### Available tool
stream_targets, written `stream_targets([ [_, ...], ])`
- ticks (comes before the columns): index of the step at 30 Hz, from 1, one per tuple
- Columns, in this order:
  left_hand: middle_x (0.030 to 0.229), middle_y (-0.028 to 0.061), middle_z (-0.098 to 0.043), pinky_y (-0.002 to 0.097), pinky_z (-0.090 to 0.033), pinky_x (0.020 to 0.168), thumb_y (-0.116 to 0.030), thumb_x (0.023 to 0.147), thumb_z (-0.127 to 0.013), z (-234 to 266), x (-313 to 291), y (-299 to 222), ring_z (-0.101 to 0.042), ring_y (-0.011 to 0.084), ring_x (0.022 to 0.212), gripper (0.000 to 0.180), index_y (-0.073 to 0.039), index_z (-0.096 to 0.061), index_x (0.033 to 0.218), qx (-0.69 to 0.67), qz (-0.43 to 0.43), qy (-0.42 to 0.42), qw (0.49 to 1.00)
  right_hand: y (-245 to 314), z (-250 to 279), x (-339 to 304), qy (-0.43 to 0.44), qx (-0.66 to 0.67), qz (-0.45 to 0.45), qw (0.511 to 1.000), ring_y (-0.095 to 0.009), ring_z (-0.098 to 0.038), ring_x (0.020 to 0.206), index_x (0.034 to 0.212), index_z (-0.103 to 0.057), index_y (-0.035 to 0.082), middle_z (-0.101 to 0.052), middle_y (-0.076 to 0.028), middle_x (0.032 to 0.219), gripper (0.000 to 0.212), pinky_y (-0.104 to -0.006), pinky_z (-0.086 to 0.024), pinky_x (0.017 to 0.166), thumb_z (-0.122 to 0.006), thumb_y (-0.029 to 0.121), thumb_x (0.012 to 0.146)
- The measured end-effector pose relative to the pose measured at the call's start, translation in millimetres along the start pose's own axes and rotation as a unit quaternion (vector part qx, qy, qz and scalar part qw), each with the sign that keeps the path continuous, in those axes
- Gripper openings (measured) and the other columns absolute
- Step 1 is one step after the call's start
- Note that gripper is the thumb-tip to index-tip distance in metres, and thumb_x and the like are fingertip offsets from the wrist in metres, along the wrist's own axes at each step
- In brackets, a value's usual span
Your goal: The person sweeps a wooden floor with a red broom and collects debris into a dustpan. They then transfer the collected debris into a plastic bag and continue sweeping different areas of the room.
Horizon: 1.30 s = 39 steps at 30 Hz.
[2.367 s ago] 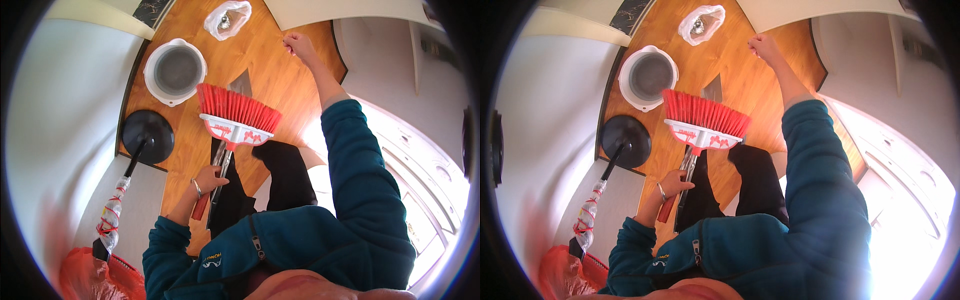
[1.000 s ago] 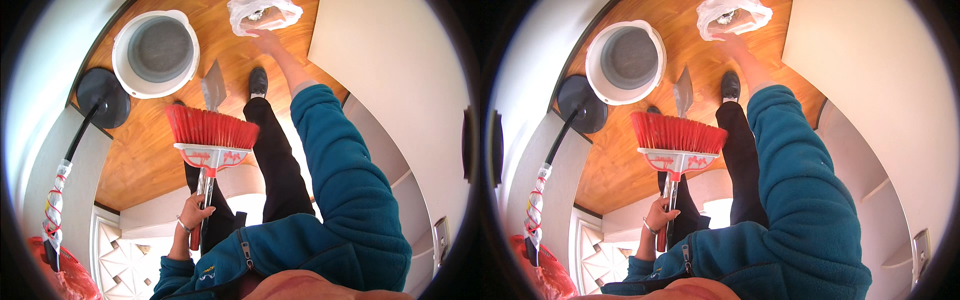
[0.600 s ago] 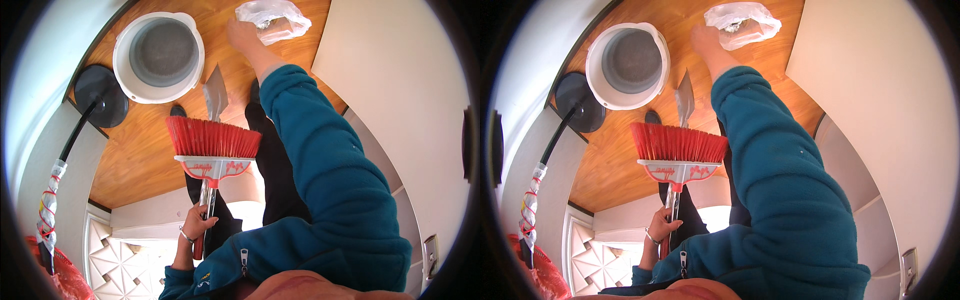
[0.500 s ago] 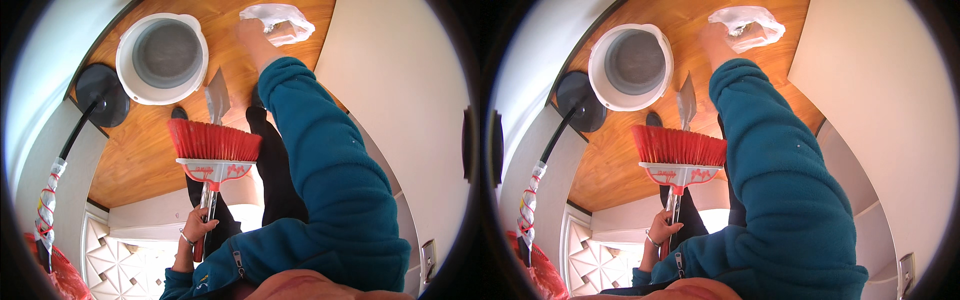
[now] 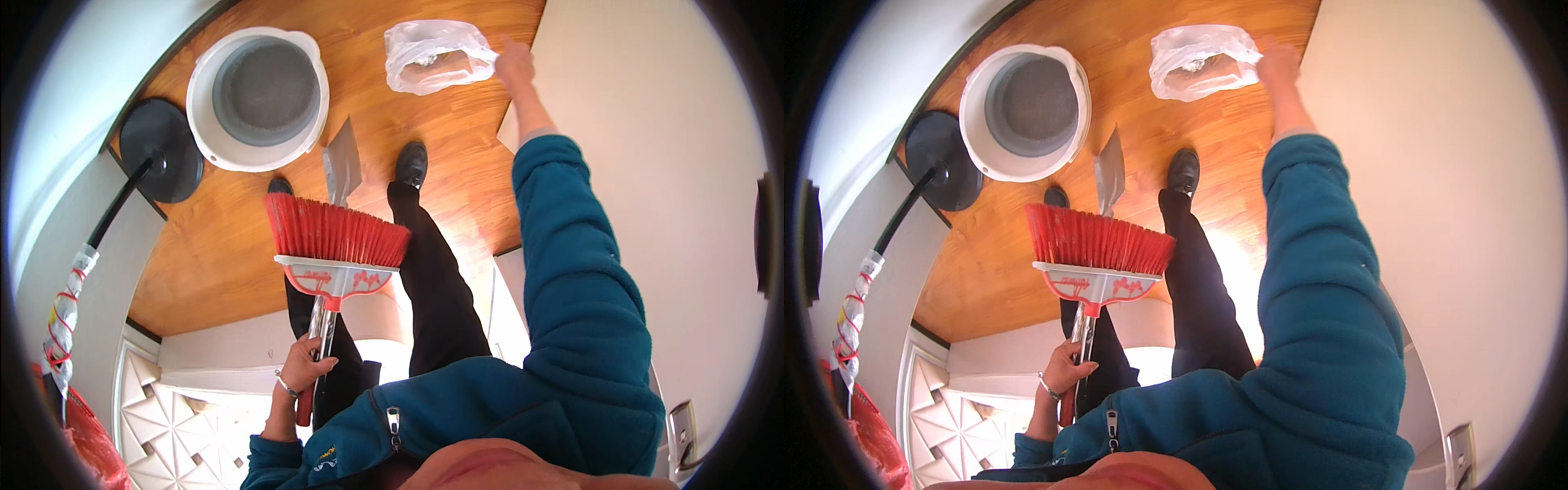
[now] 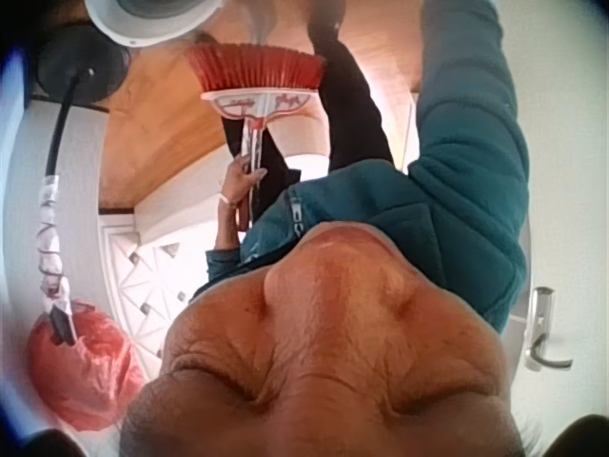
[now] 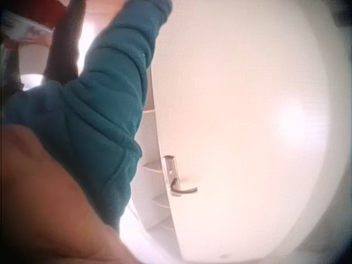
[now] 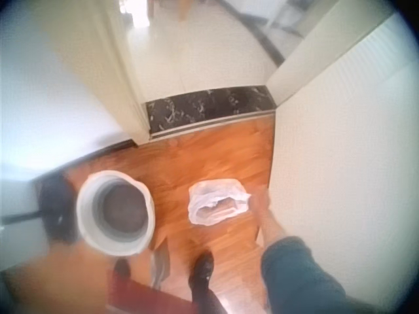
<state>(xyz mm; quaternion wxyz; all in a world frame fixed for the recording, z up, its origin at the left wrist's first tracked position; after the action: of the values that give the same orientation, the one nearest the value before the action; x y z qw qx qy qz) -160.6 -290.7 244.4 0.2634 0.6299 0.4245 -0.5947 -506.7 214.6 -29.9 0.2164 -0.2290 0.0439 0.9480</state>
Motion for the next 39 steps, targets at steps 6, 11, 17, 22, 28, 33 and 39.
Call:
stream_targets([
  [6,0.078,0.006,-0.045,0.0296,-0.041,0.062,-0.01,0.065,-0.076,-5,-3,1,-0.045,0.0143,0.069,0.025,0.0,-0.053,0.068,-0.032,0.035,0.013,0.999,-9,-66,16,0.125,-0.122,0.108,0.979,-0.036,-0.061,0.099,0.106,-0.066,0.012,-0.065,-0.019,0.102,0.028,-0.0452,-0.05,0.083,-0.052,0.008,0.081],
  [11,0.081,0.0037,-0.047,0.0273,-0.042,0.067,-0.009,0.068,-0.074,-10,-12,-4,-0.047,0.0124,0.074,0.021,0.0,-0.056,0.073,-0.074,0.064,0.008,0.995,-28,-78,-16,0.166,-0.068,0.099,0.979,-0.033,-0.064,0.081,0.094,-0.064,0.003,-0.067,-0.017,0.089,0.019,-0.0405,-0.05,0.069,-0.056,0.011,0.078],
  [17,0.067,-0.0033,-0.049,0.0239,-0.041,0.058,-0.01,0.071,-0.072,-15,-18,-18,-0.045,0.0063,0.063,0.017,-0.001,-0.058,0.074,-0.072,0.034,0.014,0.997,-72,-57,-77,0.13,0.409,-0.08,0.9,-0.015,-0.059,0.07,0.092,-0.063,0.002,-0.064,-0.007,0.079,0.015,-0.0282,-0.047,0.065,-0.057,0.007,0.08],
  [22,0.064,-0.0067,-0.049,0.0214,-0.037,0.053,-0.009,0.073,-0.072,-18,-14,-6,-0.044,0.0029,0.058,0.014,-0.007,-0.058,0.071,-0.082,-0.006,0.021,0.996,-94,-49,-131,0.083,0.553,-0.155,0.815,-0.014,-0.059,0.075,0.105,-0.062,0.003,-0.064,-0.007,0.087,0.022,-0.0287,-0.047,0.067,-0.055,0.014,0.088],
  [28,0.064,-0.0035,-0.052,0.0243,-0.042,0.055,-0.011,0.073,-0.072,-9,-9,1,-0.048,0.0052,0.061,0.015,-0.003,-0.06,0.07,-0.015,-0.053,0.02,0.998,-97,-30,-221,0.033,0.527,-0.155,0.835,-0.011,-0.05,0.067,0.097,-0.059,0.004,-0.054,-0.001,0.077,0.025,-0.0289,-0.043,0.056,-0.045,0.025,0.095],
  [33,0.063,-0.0015,-0.055,0.0259,-0.042,0.055,-0.014,0.073,-0.072,-4,-15,-5,-0.05,0.007,0.06,0.017,-0.002,-0.06,0.07,-0.024,-0.084,0.033,0.996,-84,-12,-323,0.075,0.76,-0.262,0.59,-0.015,-0.059,0.077,0.108,-0.055,0.002,-0.06,-0.007,0.091,0.023,-0.0306,-0.049,0.059,-0.049,0.018,0.092],
  [39,0.062,0.001,-0.055,0.0267,-0.042,0.054,-0.014,0.072,-0.071,3,-27,-7,-0.051,0.0084,0.059,0.018,-0.001,-0.059,0.068,0.01,-0.132,0.064,0.989,-51,26,-386,0.13,0.783,-0.272,0.544,-0.021,-0.062,0.084,0.112,-0.055,0.006,-0.063,-0.008,0.098,0.025,-0.037,-0.052,0.062,-0.056,0.02,0.091],
])
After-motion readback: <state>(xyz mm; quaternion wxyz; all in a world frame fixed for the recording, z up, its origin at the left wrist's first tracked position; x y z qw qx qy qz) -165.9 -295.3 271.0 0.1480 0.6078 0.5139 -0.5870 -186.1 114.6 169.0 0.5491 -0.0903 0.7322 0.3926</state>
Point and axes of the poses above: each hand's wrist, its own x-axis towards the middle knuckle, its own z-axis out of the back of the hand, y = z × x, the point moved 8 cm from there along x, towards the middle knuckle
